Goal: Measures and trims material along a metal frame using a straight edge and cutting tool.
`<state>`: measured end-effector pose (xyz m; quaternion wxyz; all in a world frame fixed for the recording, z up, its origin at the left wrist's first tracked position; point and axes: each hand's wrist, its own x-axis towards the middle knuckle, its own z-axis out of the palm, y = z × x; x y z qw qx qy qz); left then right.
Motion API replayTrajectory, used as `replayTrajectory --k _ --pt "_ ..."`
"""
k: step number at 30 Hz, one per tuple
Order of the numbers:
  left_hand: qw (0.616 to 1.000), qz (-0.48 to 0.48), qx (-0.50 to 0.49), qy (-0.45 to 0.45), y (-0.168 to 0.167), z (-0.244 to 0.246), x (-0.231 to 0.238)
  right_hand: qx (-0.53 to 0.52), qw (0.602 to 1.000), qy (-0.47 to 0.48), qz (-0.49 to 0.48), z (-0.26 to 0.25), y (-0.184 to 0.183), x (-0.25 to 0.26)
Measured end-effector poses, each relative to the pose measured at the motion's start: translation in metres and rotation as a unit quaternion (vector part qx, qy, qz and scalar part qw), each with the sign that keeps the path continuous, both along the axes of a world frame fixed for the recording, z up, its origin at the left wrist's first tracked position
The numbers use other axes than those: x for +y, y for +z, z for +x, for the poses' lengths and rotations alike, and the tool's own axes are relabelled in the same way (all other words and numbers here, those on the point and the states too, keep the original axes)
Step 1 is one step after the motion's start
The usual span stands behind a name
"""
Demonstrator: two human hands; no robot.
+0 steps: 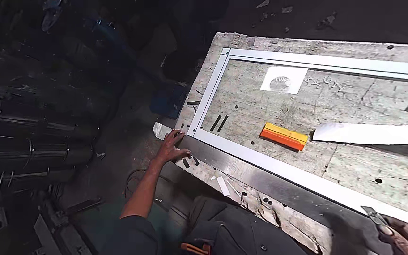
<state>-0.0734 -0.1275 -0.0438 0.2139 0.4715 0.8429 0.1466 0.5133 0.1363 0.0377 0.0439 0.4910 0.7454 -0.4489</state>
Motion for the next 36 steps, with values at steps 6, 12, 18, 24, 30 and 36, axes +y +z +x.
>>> replayTrajectory --k 6,12,18,24,30,36 --pt "0.992 0.121 -0.018 0.03 0.007 -0.007 -0.004 0.112 0.992 0.015 -0.052 -0.095 -0.008 -0.062" --pt "0.96 0.273 -0.062 -0.019 0.012 -0.047 -0.053 0.154 0.987 -0.031 0.038 -0.226 -0.03 -0.138" --pt "0.953 0.265 -0.131 -0.061 0.008 -0.118 -0.115 0.169 0.969 -0.179 -0.028 -0.348 -0.027 -0.213" --pt "0.952 0.227 -0.128 -0.158 0.015 -0.2 -0.101 0.138 0.95 -0.28 -0.026 -0.389 -0.014 -0.27" --pt "0.941 0.225 -0.082 -0.24 0.041 -0.238 -0.059 0.167 0.921 -0.344 -0.075 -0.417 -0.02 -0.275" --pt "0.925 0.219 -0.084 -0.299 0.044 -0.262 -0.025 0.182 0.922 -0.339 -0.028 -0.451 -0.023 -0.248"
